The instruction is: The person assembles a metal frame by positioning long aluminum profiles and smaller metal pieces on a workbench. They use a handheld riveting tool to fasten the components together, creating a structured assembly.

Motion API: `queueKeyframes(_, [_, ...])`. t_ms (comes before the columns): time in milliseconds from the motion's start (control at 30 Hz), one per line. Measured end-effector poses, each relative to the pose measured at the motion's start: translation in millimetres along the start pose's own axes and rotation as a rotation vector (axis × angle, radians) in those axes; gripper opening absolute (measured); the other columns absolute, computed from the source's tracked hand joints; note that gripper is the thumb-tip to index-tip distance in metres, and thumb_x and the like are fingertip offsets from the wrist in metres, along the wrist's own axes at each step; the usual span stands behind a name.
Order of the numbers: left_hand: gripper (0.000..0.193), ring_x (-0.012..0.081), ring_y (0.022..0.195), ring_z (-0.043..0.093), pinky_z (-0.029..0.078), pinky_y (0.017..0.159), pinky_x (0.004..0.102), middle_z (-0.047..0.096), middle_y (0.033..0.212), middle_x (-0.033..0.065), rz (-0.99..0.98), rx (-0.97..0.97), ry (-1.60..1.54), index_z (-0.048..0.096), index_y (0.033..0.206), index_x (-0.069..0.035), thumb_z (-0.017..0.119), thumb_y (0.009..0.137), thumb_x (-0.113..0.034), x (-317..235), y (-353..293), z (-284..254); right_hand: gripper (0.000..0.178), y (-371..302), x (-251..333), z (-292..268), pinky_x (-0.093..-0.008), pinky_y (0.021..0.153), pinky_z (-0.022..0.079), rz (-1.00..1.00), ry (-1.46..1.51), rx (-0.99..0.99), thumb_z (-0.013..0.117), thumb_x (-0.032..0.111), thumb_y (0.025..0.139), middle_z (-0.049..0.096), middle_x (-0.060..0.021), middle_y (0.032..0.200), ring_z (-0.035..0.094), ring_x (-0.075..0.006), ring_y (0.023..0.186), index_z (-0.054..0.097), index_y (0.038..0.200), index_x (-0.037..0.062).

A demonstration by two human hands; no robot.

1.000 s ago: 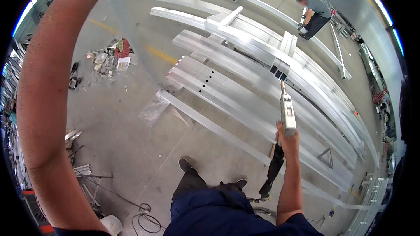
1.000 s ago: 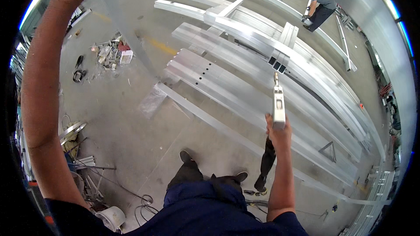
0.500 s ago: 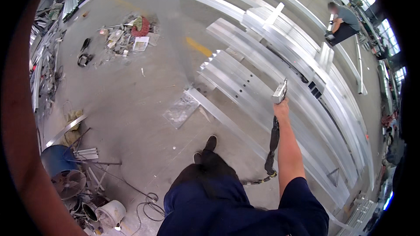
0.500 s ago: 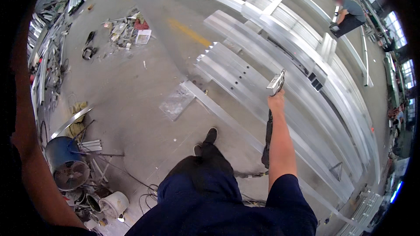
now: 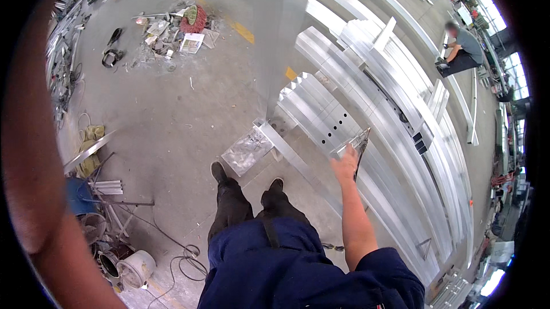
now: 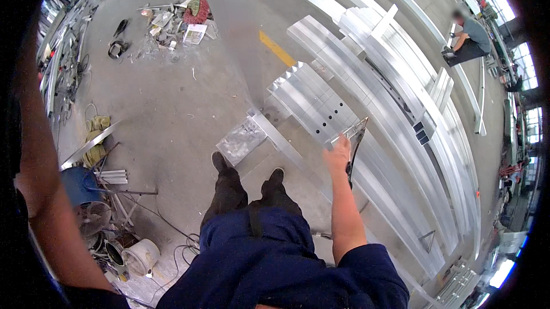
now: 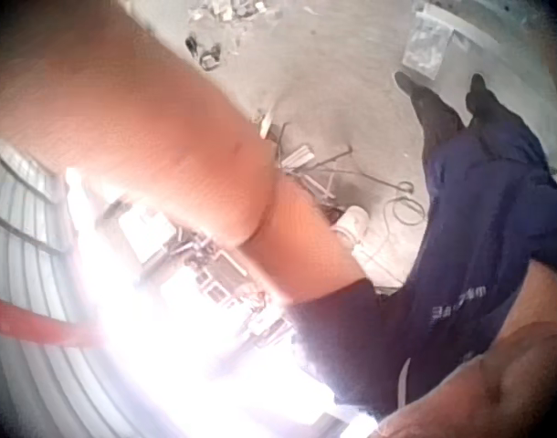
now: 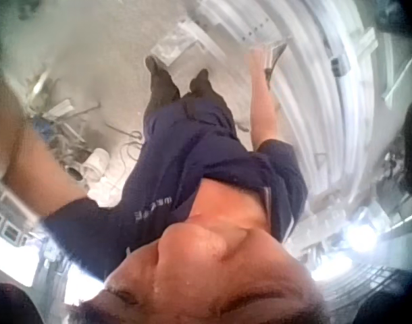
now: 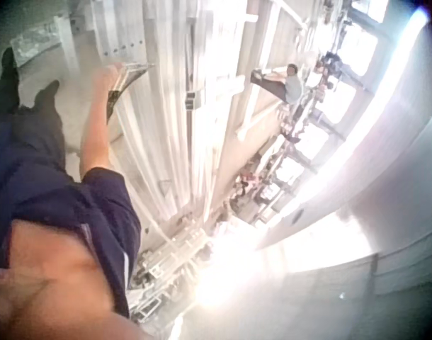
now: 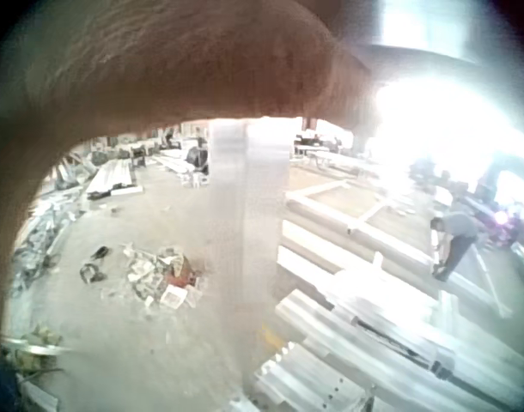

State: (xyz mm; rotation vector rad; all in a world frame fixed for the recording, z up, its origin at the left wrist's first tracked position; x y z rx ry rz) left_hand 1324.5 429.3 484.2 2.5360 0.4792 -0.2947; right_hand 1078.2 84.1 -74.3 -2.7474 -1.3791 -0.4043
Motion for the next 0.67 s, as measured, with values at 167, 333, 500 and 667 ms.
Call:
queueKeyframes(167, [0.097,0.0360,0.107,0.060,0.050,0.093,0.0429,0.058,0.119,0.0190,-0.145,0.070,-0.633,0.026,0.143,-0.005,0.085,0.067,-0.022,42,1,26,0.089,30,167,20,-0.0413,0.106,0.039,-0.134,0.469,0.434,0.082,0.032,0.068,0.051,-0.0231,0.132,0.049,-0.0328,0.125,0.040,0.140,-0.0017])
queueKeyframes(333, [0.101,0.0373,0.100,0.063,0.052,0.086,0.0430,0.061,0.110,0.0196,-0.151,0.021,-1.184,0.031,0.141,-0.003,0.087,0.059,-0.024,108,-3,190,0.094,29,188,108,-0.0432,0.108,0.039,-0.137,0.306,0.439,0.078,0.040,0.072,0.045,-0.0221,0.139,0.046,-0.0343,0.129,0.033,0.145,0.0015])
queueKeyframes(500, [0.061,0.0343,0.086,0.065,0.053,0.074,0.0435,0.062,0.093,0.0160,-0.074,-0.310,-1.007,0.052,0.112,-0.003,0.079,0.059,-0.017,133,-48,316,0.052,16,225,104,-0.0472,0.092,0.045,-0.152,0.142,0.454,0.071,0.033,0.082,0.061,-0.0179,0.115,0.058,-0.0348,0.108,0.055,0.121,0.0025])
queueKeyframes(667, [0.041,0.0364,0.083,0.064,0.053,0.072,0.0413,0.062,0.087,0.0121,-0.055,-0.159,-0.979,0.054,0.098,-0.008,0.073,0.062,-0.017,144,-56,324,0.043,17,222,111,-0.0455,0.084,0.050,-0.038,-0.128,0.610,0.071,0.032,0.083,0.063,-0.0157,0.107,0.061,-0.0331,0.100,0.057,0.116,0.0084])
Point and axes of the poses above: each hand's wrist, its own y-axis towards the middle knuckle, its own z-axis out of the palm, x = y × z, the point moved 1 cm from there along y, towards the middle knuckle
